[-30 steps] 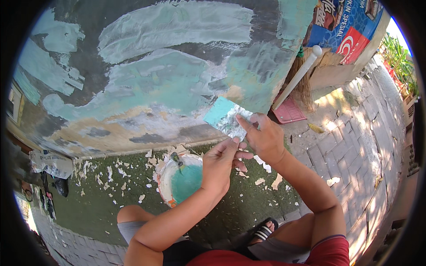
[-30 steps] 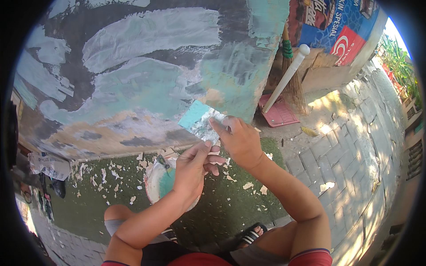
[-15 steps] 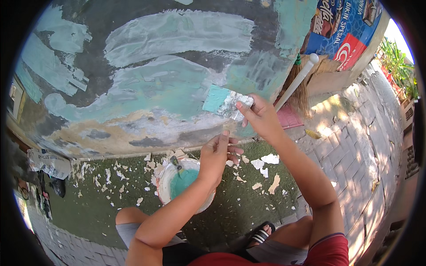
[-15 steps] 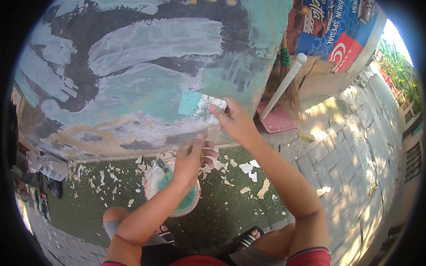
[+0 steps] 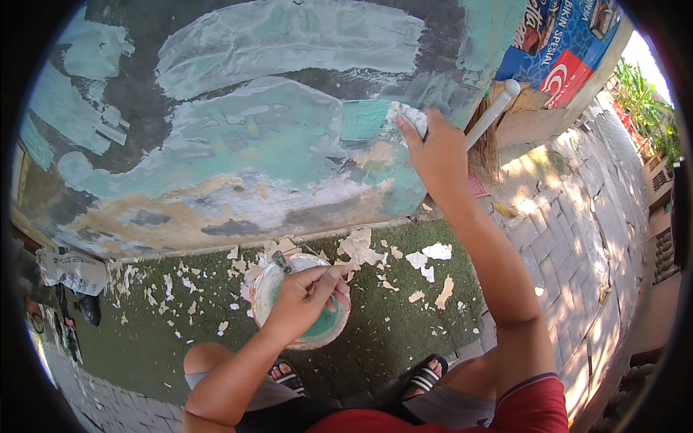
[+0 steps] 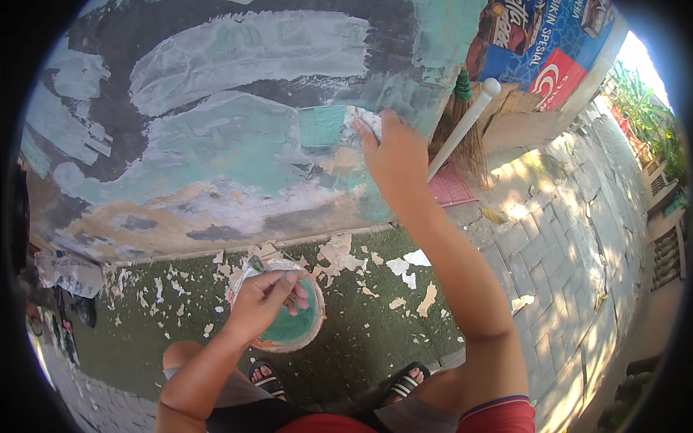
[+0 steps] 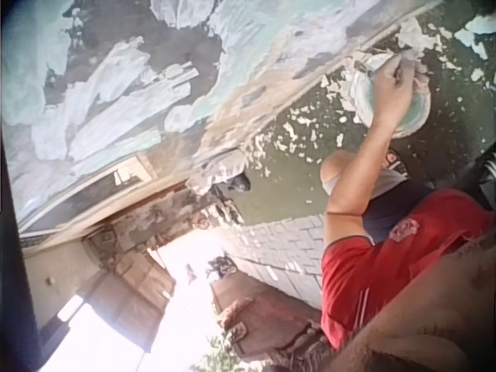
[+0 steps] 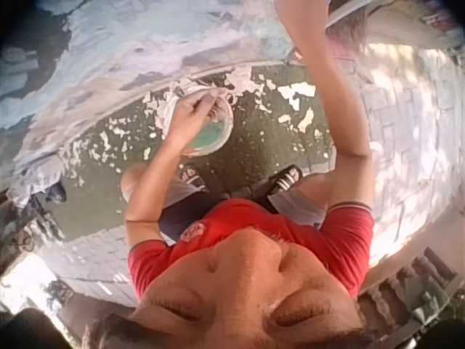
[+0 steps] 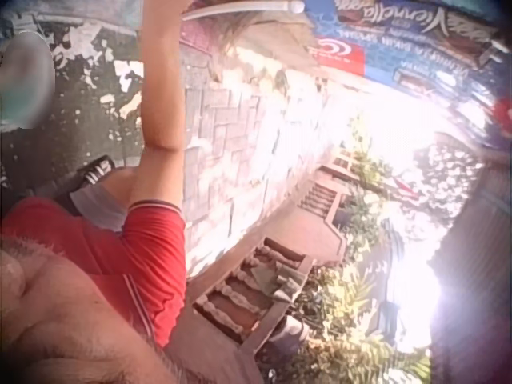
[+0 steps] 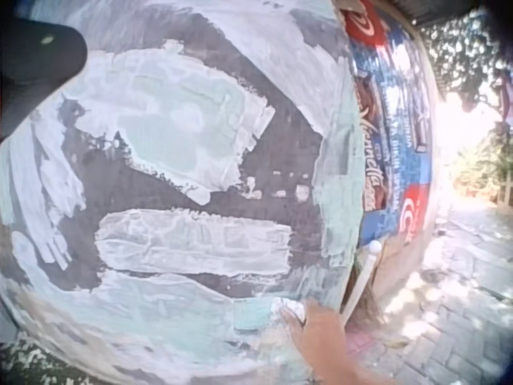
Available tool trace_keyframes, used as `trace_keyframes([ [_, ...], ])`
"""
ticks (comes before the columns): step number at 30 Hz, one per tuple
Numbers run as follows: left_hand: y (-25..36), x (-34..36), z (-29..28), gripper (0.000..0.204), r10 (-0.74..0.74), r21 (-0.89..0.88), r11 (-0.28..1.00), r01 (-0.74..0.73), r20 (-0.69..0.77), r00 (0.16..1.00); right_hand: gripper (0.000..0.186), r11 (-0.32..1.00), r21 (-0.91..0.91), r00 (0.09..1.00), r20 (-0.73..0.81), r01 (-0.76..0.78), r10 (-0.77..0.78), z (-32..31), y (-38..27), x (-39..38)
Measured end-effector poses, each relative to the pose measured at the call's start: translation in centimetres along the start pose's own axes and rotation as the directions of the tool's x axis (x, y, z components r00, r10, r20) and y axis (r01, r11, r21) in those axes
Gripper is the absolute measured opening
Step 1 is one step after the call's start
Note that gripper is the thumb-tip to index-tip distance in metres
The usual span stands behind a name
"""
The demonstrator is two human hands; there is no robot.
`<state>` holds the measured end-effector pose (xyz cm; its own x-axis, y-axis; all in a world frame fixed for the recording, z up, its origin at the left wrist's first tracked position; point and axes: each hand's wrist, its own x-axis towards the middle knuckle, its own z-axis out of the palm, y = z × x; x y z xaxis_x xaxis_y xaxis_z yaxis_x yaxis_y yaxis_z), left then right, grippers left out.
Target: The person applies green patching compound to an exterior wall using a putty knife, repeatedly dipping the tool into a bucket and smoothing the compound over damaged areas of the wall surface.
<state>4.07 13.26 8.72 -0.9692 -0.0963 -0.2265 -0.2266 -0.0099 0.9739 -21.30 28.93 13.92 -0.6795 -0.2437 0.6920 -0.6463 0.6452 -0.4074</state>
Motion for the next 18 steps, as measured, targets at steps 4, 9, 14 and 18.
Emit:
trace_keyframes([
  [4, 1.0, -0.7, -1.9, 0.034, 0.005, -0.005, 1.000, -0.005, -0.066, 0.998, 0.036, 0.999, -0.020, 0.998, 0.047, -0.042, 0.043, -2.3, 1.9, -0.5],
  [9, 2.2, -2.8, -3.4, 0.033, 0.005, 0.049, 0.999, -0.002, -0.052, 0.999, 0.034, 0.867, 0.372, 0.922, 0.321, -0.332, 0.215, -4.4, 3.0, -2.5],
  [14, 0.9, -1.9, -3.4, 0.031, 0.026, 0.156, 0.987, -0.023, -0.020, 0.999, 0.028, 0.958, 0.285, 0.965, 0.254, -0.017, -0.058, -0.3, 0.3, -2.5],
  [18, 0.2, -1.6, -3.1, 0.028, 0.006, 0.208, 0.978, -0.017, 0.050, 0.999, 0.029, 0.983, 0.164, 0.992, 0.082, 0.086, -0.100, 1.3, 1.3, -2.1],
])
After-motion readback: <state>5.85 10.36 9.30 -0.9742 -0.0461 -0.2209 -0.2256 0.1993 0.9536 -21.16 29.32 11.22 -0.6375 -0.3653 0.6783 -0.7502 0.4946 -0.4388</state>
